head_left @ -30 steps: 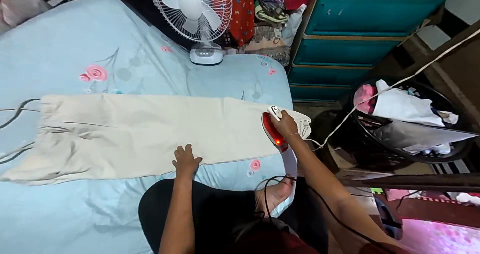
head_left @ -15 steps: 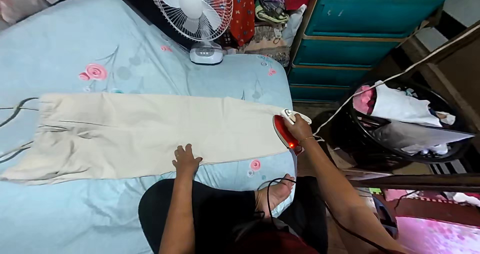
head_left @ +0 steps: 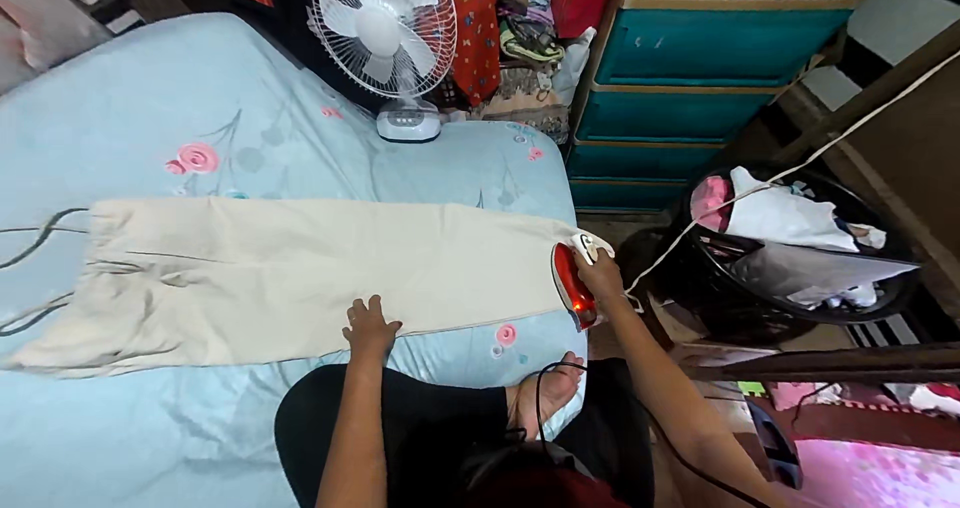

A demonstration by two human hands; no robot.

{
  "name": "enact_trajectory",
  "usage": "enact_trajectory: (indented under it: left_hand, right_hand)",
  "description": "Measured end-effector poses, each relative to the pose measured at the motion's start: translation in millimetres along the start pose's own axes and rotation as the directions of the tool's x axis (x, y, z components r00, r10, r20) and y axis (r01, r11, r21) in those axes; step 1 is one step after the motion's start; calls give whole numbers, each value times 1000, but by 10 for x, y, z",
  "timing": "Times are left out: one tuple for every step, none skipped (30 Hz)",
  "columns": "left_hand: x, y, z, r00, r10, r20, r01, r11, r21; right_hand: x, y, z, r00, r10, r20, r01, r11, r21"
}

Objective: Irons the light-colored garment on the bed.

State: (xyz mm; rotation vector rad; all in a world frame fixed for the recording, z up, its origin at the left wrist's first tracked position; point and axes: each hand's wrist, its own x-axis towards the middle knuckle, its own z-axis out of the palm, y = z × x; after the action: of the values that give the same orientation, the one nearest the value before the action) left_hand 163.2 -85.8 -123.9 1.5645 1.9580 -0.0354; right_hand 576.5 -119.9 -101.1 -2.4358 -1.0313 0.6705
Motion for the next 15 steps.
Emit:
enact_trajectory:
  left_hand:
    - [-13, -2, 4, 1000, 3, 3, -3, 1000, -2]
    - [-32, -6, 10, 1000, 10, 3, -10, 1000, -8]
    - [-55, -8, 11, 1000, 20, -3, -20, 1000, -15]
    - [-73, -8, 5, 1000, 22, -11, -22, 1000, -22]
    - [-85, -9, -4, 1000, 17, -18, -17, 1000, -22]
    - [-94, -11, -10, 1000, 8, -16, -9, 1000, -16]
    - [-102, -9, -12, 1000, 0, -12, 0, 1000, -13]
    - [-111, -2, -10, 1000, -7, -10, 7, 1000, -12]
    - [-115, 5, -5, 1000, -15, -5, 15, 1000, -10]
    - [-115, 12, -1, 1000, -23, -2, 23, 1000, -11]
    - [-115, 16, 5, 1000, -28, -3, 28, 999, -14]
    - [-119, 14, 14, 999, -31, -5, 31, 999, -12]
    - [-122, 12, 19, 1000, -30, -7, 30, 1000, -10]
    - [-126, 7, 31, 1000, -26, -13, 26, 1000, -13]
    - [-127, 4, 51, 1000, -23, -15, 23, 1000, -10]
  right_hand:
    - [-18, 19, -4, 999, 41, -32, -41, 999, 15]
    - [-14, 49, -11, 996, 71, -51, -69, 997, 29]
    - [10, 74, -21, 995, 75, -60, -73, 996, 47]
    - [44, 69, -34, 997, 43, -57, -39, 997, 63]
    - [73, 43, -46, 999, -18, -36, 20, 998, 65]
    - [87, 17, -59, 996, -91, 3, 90, 995, 39]
    - [86, -14, -71, 985, -161, 56, 161, 987, 4]
    - [94, -46, -66, 968, -224, 117, 228, 973, -25]
    - [108, -90, -41, 945, -277, 173, 288, 957, -41]
    - [128, -152, 3, 922, -322, 216, 338, 940, -44]
    - [152, -224, 61, 900, -360, 246, 380, 924, -40]
    - [163, -308, 117, 881, -387, 273, 412, 910, -41]
    - [174, -400, 169, 864, -404, 300, 436, 898, -49]
    - [173, -493, 214, 852, -414, 321, 453, 890, -55]
    - [163, -580, 253, 845, -417, 334, 462, 884, -65]
